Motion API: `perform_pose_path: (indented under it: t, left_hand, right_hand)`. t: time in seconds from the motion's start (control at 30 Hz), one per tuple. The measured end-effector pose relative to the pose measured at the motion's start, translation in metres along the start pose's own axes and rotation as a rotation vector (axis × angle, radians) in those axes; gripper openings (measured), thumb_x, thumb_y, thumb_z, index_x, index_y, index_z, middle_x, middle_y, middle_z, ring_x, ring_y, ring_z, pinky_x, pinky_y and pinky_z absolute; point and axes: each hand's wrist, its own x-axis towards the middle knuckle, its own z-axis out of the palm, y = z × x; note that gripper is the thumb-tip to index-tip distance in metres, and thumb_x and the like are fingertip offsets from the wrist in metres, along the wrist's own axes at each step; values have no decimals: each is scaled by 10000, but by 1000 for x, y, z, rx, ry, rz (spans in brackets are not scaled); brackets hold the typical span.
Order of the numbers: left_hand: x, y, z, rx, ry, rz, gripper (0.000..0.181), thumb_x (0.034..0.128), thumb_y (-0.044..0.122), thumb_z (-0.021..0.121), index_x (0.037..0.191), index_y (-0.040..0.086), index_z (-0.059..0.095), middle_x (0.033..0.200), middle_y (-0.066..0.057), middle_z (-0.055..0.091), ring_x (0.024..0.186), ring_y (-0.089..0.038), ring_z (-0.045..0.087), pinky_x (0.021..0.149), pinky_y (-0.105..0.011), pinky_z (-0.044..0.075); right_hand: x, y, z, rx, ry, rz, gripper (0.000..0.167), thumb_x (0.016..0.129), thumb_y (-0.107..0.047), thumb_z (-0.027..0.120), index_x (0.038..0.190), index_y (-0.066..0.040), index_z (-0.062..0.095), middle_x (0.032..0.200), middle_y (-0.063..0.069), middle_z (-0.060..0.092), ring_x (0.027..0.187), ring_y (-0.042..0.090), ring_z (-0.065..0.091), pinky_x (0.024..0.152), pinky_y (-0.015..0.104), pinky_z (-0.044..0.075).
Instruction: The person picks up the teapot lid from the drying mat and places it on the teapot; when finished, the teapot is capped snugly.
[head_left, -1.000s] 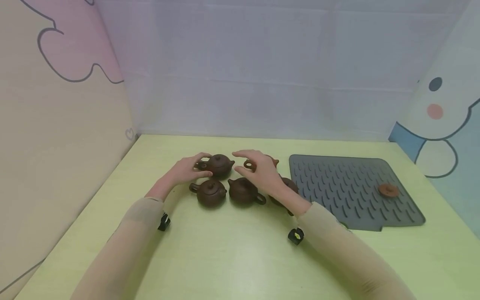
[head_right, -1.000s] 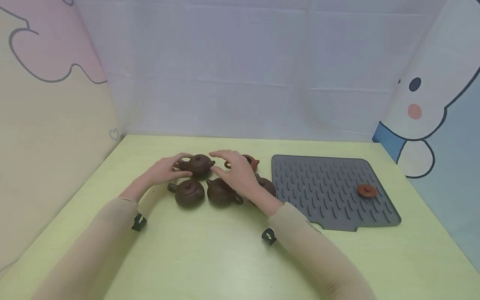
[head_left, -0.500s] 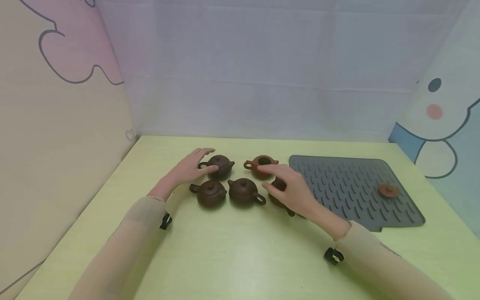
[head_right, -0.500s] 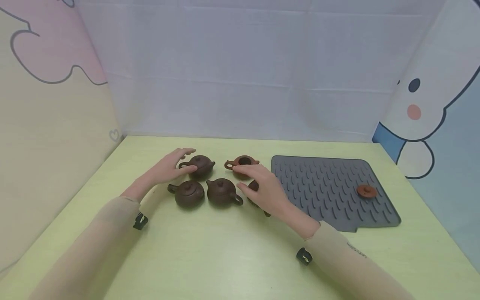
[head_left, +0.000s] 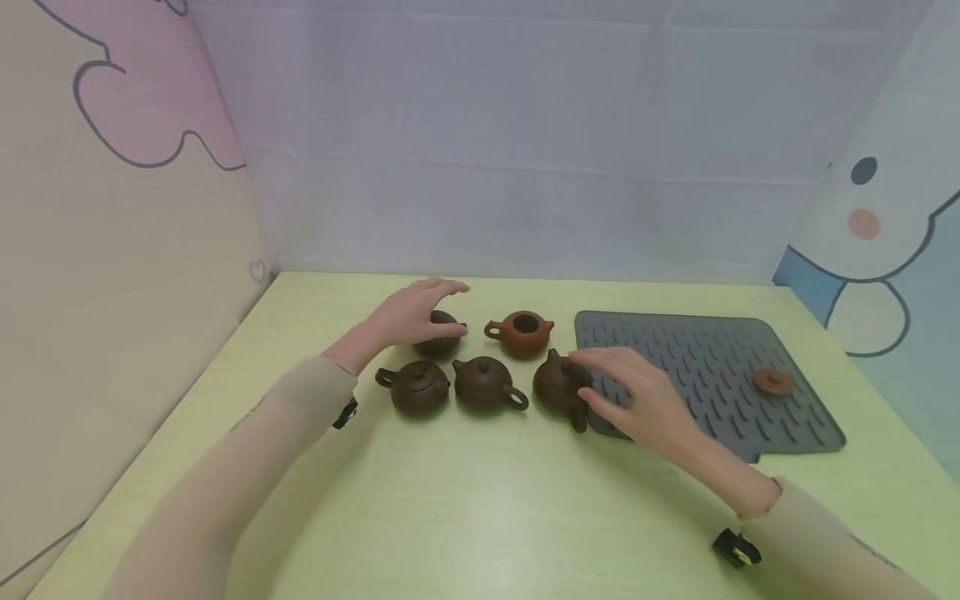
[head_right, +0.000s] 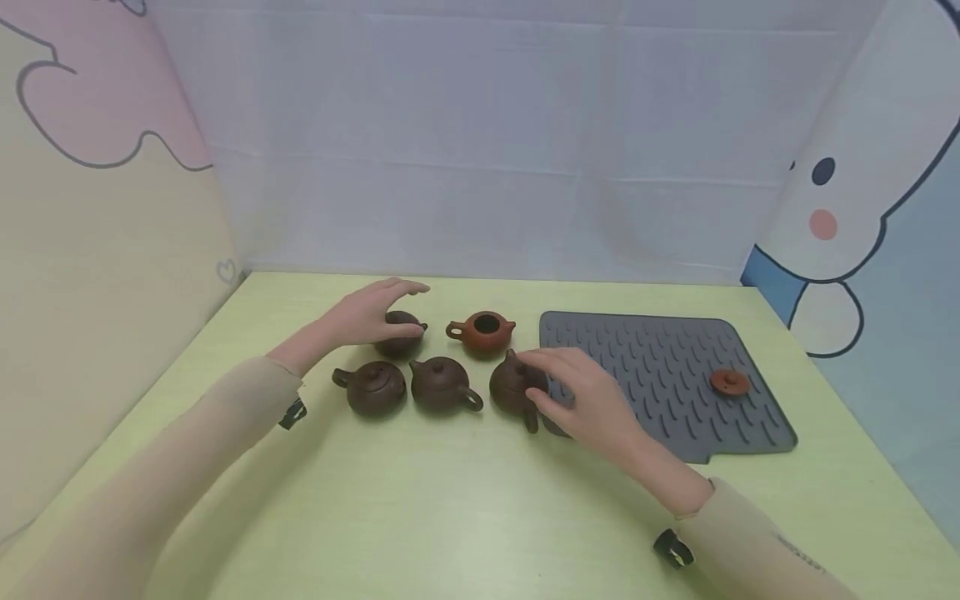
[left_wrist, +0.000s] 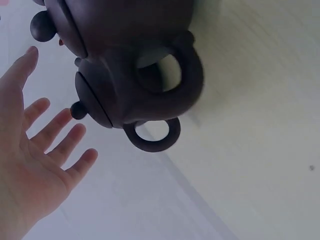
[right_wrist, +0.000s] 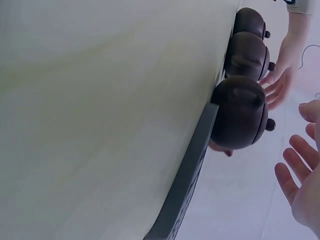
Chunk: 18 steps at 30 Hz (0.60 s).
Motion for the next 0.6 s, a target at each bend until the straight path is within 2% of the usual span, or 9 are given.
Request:
perform_pose_path:
  t: [0.17,0.3,0.4,0.53,0.6]
  left_hand:
    - [17,11,2,-15,-29,57,687,890,487,687,1463,191,451,1418,-97,555,1322,-278,527,1074,-499,438]
    - [29,20,6,-51,-62,81,682,890,455,702,1462,176,458,1429,-112,551,1321,-259,535,1086,-489,431]
    - [36,26,8,-50,-92,86,688,886,444,709,1467,179,453,1431,-113,551,1324,-242,533,1095,-479,425]
    - [42,33,8,-31,-134,91,701,881,420,721,1474,168,443,1419,-119,561,1323,-249,532,1092,-474,428]
    - [45,36,9,-24,-150,92,706,879,410,725,1476,161,440,1410,-125,569,1320,-260,534,1088,-474,431]
  right_hand:
    - [-14,8,-16,-58,-7,4,598,736,-47,827,1298,-137,644,1239,46,689,1143,224,610,902,362,497]
    - [-25,15,-28,-89,-2,7,634,713,-34,834,1307,-145,641,1231,55,693,1127,227,612,958,215,471]
    - [-31,21,-35,-105,6,-3,653,696,-24,841,1308,-136,641,1228,61,693,1115,235,613,1017,80,374]
    - [-40,34,-45,-129,-4,-24,684,680,-27,845,1322,-121,628,1231,76,687,1112,244,602,1059,44,296]
    - [-44,42,-51,-130,-13,-30,626,741,-88,828,1331,-114,620,1235,86,682,1119,242,590,1074,41,269]
